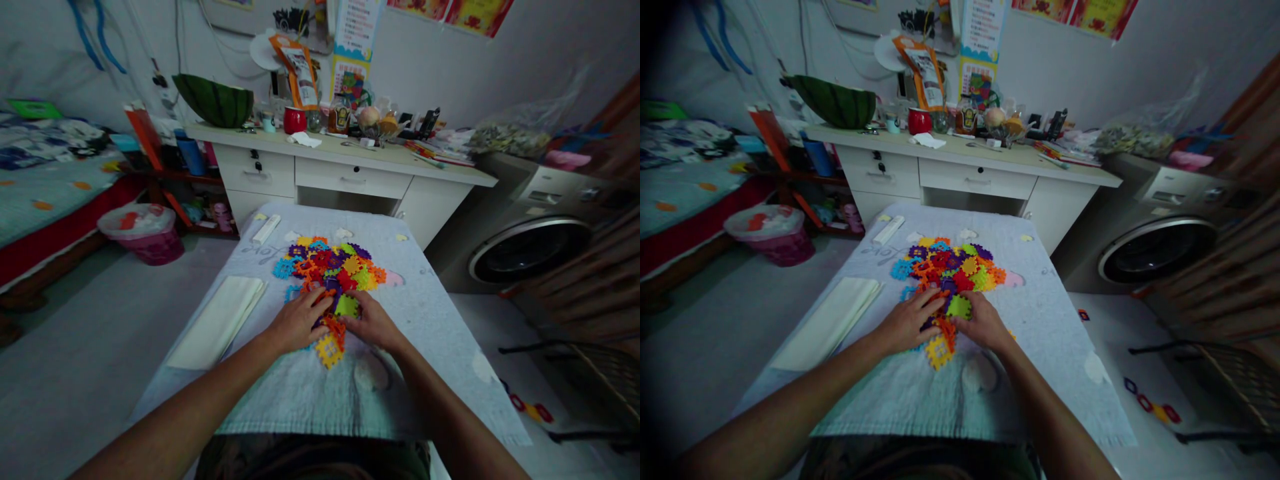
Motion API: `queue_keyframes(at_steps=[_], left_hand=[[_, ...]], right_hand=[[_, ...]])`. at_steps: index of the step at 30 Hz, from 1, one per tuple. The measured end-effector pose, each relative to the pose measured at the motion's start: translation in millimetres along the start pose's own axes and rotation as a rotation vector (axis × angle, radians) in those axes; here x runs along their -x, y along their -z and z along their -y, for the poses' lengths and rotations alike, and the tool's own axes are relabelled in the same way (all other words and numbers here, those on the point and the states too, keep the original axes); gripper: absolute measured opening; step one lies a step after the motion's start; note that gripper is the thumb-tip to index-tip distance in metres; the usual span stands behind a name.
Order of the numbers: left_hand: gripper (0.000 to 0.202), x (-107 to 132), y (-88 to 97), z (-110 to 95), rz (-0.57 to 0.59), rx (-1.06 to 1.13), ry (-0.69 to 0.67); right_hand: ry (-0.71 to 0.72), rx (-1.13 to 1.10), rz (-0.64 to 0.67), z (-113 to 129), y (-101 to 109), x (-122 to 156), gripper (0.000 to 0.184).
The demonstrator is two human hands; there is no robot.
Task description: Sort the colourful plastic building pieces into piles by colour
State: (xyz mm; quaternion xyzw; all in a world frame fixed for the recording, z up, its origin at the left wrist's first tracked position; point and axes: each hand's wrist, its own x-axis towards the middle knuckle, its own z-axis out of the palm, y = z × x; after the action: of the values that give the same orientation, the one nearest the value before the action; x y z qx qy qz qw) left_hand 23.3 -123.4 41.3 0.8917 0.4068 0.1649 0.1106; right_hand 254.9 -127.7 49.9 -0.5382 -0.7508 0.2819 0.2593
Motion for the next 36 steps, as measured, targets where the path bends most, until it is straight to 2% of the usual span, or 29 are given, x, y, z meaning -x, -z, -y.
queue_keyframes(at_steps=[7, 12, 15, 18, 23, 27, 32, 34, 36], left_hand=[[0.074, -14.0, -7.4, 2.2, -0.112, 0.231, 0.097], [0.077, -22.8, -8.7, 0.8, -0.210, 0.457, 0.208], [0.074, -32.5, -3.8, 1.4, -0.293, 0.565, 0.260], [0.071, -47.1, 9.7, 4.7, -0.354, 0.635, 0.301], [0.072, -79.6, 34.8, 23.4, -0.397, 0.637, 0.297], [0.079, -97.5, 36.7, 47.7, -0.387, 0.517, 0.319], [0.082, -91.0, 32.2, 70.6, -0.345, 0.264, 0.383], [0.090, -83.4, 32.4, 77.1, -0.277, 0.195, 0.463], [0.107, -76.9, 32.7, 82.9, -0.155, 0.158, 0.538]], right_hand=[[-0.099, -0.268, -0.101, 3.2, -7.7, -9.6, 0.059], [-0.108, -0.474, -0.070, 11.1, -13.5, -25.2, 0.055], [-0.119, -0.530, -0.071, 17.5, -11.8, -41.5, 0.057], [-0.105, -0.573, -0.072, 25.8, -2.0, -62.0, 0.058], [-0.070, -0.409, -0.087, 35.8, 18.0, -104.8, 0.061], [-0.149, -0.278, -0.115, 29.5, 30.0, -134.1, 0.056], [-0.199, -0.076, -0.166, -0.5, 48.1, -143.0, 0.039], [-0.245, 0.021, -0.170, -17.4, 53.6, -141.3, 0.039], [-0.315, 0.115, -0.200, -34.6, 56.4, -140.3, 0.047]])
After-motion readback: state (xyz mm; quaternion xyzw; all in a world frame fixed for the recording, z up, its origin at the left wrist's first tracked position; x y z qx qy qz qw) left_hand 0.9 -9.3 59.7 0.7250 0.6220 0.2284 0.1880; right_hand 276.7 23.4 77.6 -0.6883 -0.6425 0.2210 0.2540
